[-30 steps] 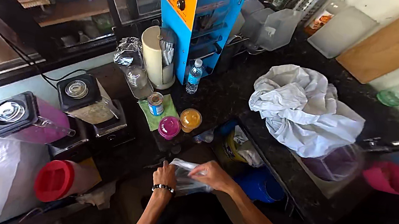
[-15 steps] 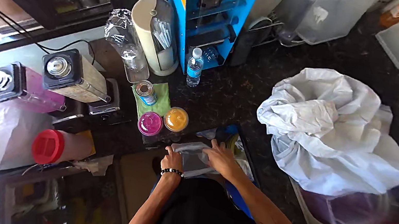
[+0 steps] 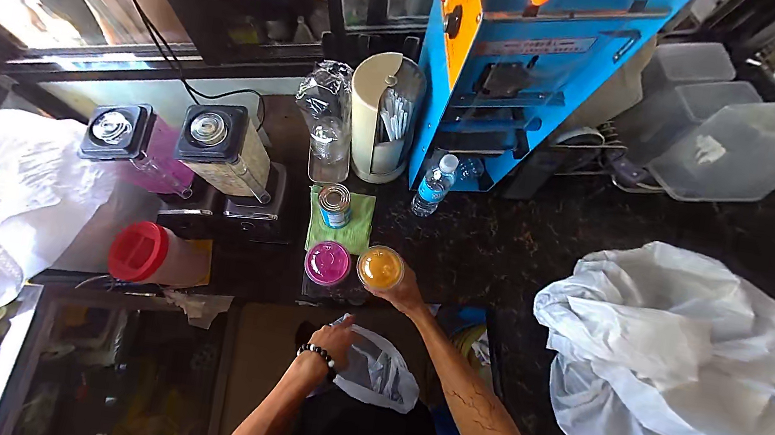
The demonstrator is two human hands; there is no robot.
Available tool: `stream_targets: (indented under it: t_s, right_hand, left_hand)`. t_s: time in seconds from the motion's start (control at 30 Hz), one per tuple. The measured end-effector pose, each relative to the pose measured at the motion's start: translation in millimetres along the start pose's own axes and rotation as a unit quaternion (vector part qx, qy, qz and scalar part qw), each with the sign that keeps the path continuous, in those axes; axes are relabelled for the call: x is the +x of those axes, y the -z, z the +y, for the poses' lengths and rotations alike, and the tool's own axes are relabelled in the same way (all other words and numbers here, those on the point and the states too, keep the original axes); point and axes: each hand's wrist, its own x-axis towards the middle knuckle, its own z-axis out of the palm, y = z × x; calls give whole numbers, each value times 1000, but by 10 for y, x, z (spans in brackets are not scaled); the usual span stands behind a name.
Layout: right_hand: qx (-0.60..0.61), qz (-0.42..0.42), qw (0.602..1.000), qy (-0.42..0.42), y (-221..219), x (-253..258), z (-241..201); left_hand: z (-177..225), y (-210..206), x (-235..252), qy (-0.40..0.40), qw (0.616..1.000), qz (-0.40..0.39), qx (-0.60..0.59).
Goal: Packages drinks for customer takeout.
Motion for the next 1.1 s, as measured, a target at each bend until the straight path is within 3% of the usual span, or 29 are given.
stream_targets:
  t_s: [0.1,0.2,0.33,0.4,0.47,0.57,0.77,1.1]
  right_hand:
    - [-16,59,998,3,302,-49,-321]
    - [-58,115,992,15,714,-37,-1063]
    - [-84,173,981,40,1023,-37,-1968]
    - [-67,191,978,51,1008,-29,-2137]
    - [-32,198,979,45,908,-12,-2015]
    - [21,195,981,12,655,-6,-1420]
    - [-80,213,969,-91,354,-115,-325]
    - [-73,230,966,-88,260,-39,-106]
  left_hand:
    - [165,209,246,-91,995,25,-32]
    - [455,590,455,-163,977,97,-99]
    - [789,1015,643,-147,954,194,-174]
    - [859,1088,785,-104,953,220,-178]
    - [865,1055,940,-53,955,224,-189]
    - [752,859,1113,3,954,213,-212]
    - [479,491,1232,45,952,202,-227]
    - [352,418,1314,51,952,203,-222]
